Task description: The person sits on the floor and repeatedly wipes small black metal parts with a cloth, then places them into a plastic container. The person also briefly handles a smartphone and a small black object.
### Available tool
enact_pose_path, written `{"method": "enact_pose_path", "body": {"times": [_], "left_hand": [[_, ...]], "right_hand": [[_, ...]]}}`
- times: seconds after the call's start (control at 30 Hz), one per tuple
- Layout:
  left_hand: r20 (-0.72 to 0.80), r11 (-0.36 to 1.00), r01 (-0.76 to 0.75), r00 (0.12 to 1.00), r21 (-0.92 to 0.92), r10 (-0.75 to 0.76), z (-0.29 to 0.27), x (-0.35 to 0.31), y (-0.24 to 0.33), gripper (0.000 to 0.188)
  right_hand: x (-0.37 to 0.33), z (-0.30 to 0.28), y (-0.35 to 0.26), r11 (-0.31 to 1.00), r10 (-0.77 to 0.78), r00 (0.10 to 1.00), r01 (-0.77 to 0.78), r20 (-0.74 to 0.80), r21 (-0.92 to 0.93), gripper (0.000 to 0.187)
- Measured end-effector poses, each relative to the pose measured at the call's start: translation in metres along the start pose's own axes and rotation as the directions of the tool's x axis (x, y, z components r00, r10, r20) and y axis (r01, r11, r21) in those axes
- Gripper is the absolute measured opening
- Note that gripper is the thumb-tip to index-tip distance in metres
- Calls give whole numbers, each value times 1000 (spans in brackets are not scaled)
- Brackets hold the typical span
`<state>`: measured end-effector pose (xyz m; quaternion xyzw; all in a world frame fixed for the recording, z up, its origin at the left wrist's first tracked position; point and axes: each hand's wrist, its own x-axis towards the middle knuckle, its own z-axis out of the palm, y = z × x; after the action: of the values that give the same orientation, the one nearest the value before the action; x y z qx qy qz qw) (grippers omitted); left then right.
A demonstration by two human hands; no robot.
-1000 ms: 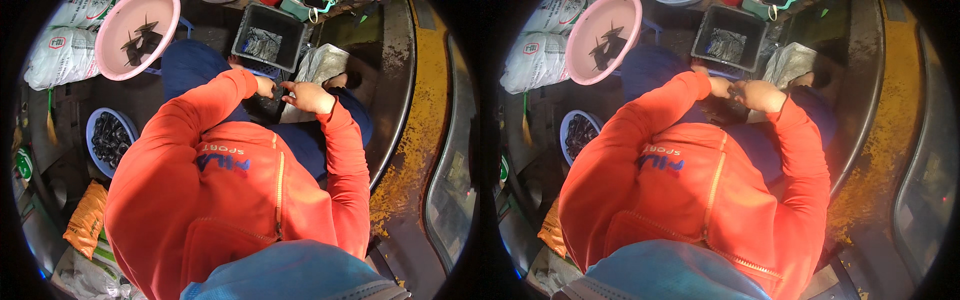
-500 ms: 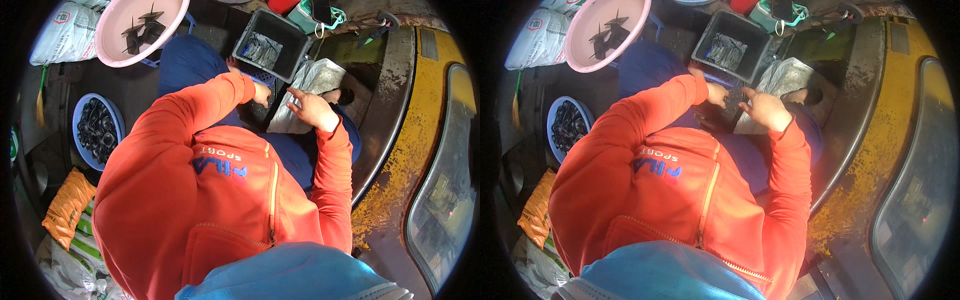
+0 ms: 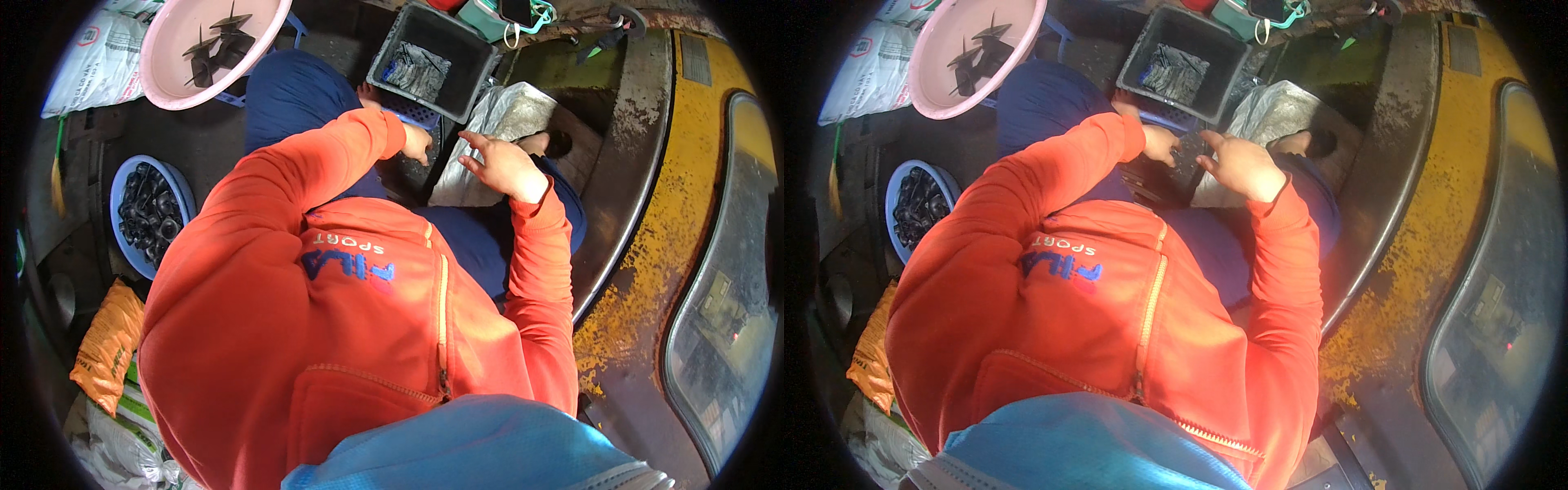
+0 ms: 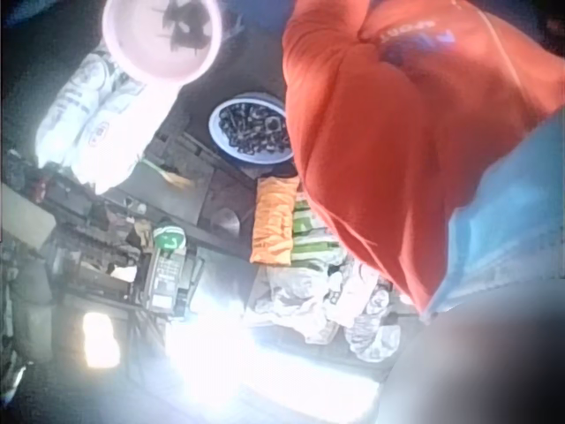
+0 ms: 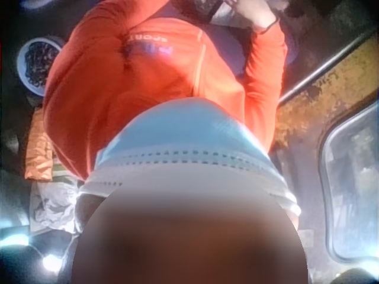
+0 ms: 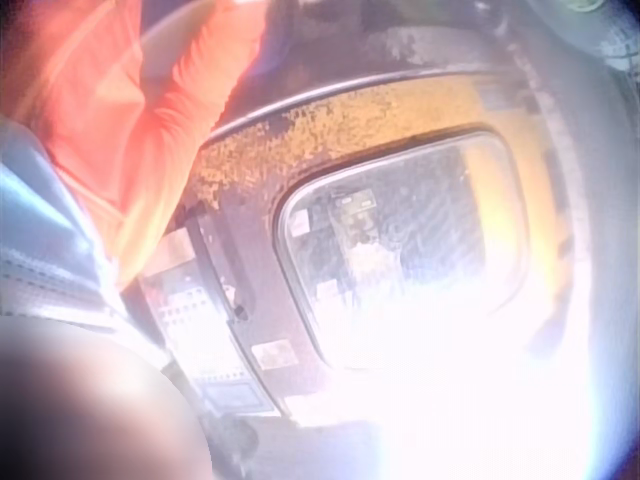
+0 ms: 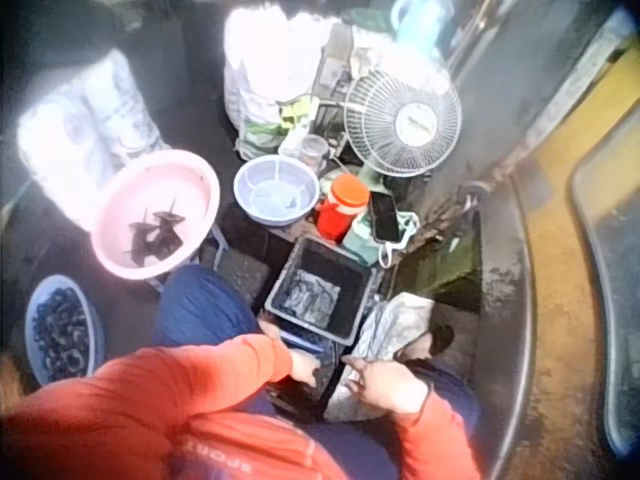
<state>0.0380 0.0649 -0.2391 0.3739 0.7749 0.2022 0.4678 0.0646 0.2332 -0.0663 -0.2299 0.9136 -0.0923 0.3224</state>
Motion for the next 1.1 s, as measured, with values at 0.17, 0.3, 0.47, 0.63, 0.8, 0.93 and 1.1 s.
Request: {"method": "enact_pose_path", "body": {"times": [0.17,0.3,0.47,0.63,0.8,0.93,1.1], "left_hand": [[13,1000,-8,1000,3,8,1,2,-2,68],[23,1000,-7,1000,22,6,1,4,-3,68],[17,999,2,1000,33,-2,1,4,-2,68],[15,999,-26,1000,48,25,0,4,-3,68],[21,999,-14,1000,44,13,1,5,-4,69],[21,999,-12,1000,46,11,2,6,-5,69],[17,999,-8,1000,33,7,1,5,-4,69]], "right_hand": [[0,1,1,1000,-1,1000,1,-3,-30,47],[-1,0,-1,999,-7,1000,6,-18,-35,48],[-5,-5,-5,999,-12,999,11,-32,-42,47],[-12,-12,-7,1000,14,999,-14,-33,-22,47],[-13,-11,-7,1000,-3,998,1,-69,-21,47],[-14,-10,-5,1000,-8,998,6,-66,-31,47],[-15,-10,-4,999,-29,996,27,-82,-28,47]]}}
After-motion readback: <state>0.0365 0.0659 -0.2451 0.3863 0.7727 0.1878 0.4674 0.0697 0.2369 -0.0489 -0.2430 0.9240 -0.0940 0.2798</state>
